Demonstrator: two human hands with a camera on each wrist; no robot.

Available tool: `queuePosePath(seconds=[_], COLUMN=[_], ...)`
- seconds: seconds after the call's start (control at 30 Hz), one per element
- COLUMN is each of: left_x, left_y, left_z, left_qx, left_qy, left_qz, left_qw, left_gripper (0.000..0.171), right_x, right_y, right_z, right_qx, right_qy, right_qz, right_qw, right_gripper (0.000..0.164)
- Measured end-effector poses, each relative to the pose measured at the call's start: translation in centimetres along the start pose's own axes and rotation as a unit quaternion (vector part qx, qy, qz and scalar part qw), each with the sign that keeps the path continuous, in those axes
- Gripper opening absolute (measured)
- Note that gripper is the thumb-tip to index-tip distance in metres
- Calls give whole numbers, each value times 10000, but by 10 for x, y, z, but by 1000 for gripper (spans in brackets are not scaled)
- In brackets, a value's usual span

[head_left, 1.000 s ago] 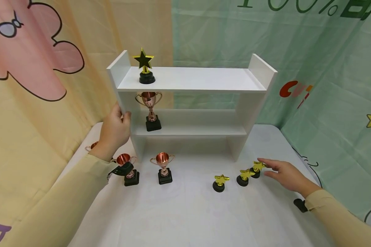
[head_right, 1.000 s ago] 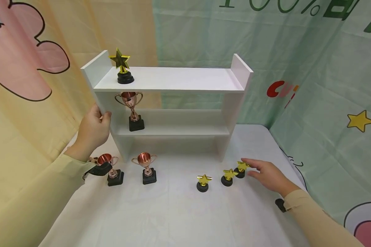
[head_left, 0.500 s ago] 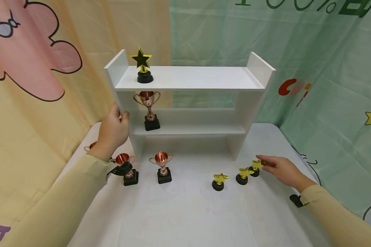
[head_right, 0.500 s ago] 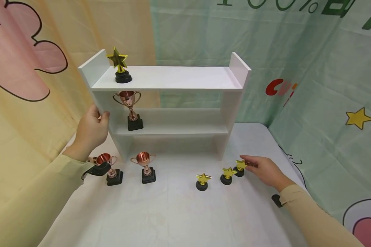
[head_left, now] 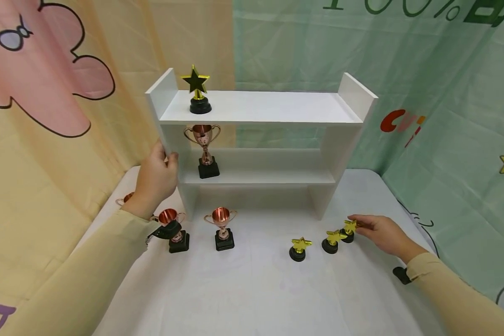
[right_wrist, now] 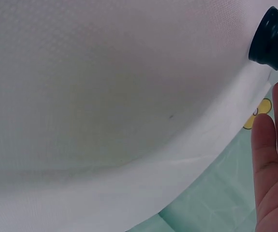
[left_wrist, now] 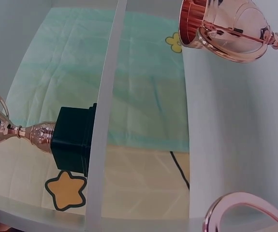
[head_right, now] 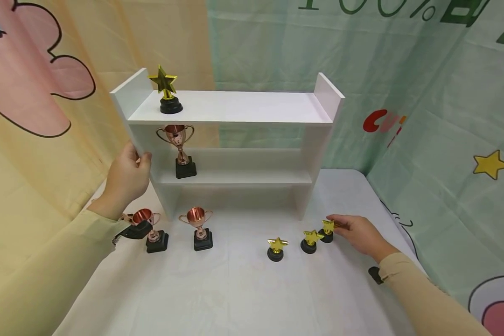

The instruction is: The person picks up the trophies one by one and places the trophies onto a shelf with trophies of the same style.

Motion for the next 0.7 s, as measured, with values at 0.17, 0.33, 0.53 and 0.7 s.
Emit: queuePosePath(seconds=[0.17,0.33,0.53,0.7], left_x=[1,0,0,1], left_y=[-1,-2,-2,-2], left_z=[0,0,-1,-1], left_qx=[0,14,-31,-48], left_qy=[-61,9,103,169], left_qz=[-28,6,13,12], left_qw=[10000,10000,9999,9998], left_gripper=[51,51,50,50], right_x=[-1,-7,-15,-28], right_y=[0,-1,-4,-6], right_z=[-1,-5,-13,-25], right_qx=[-10,-23,-46,-314], right_qy=[-97,-276,-367,-527], right_qz=[62,201,327,599], right_qw=[9999,9994,9988,9963], right_gripper=[40,40,41,39])
Point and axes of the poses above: each hand's wrist, its own y-axis towards the middle knuckle, its own x-axis out of the palm, z = x × y, the point moved 7 cm from there along y, towards the middle knuckle, and after that the axes turned 10 degrees about y, right-handed, at the moved point
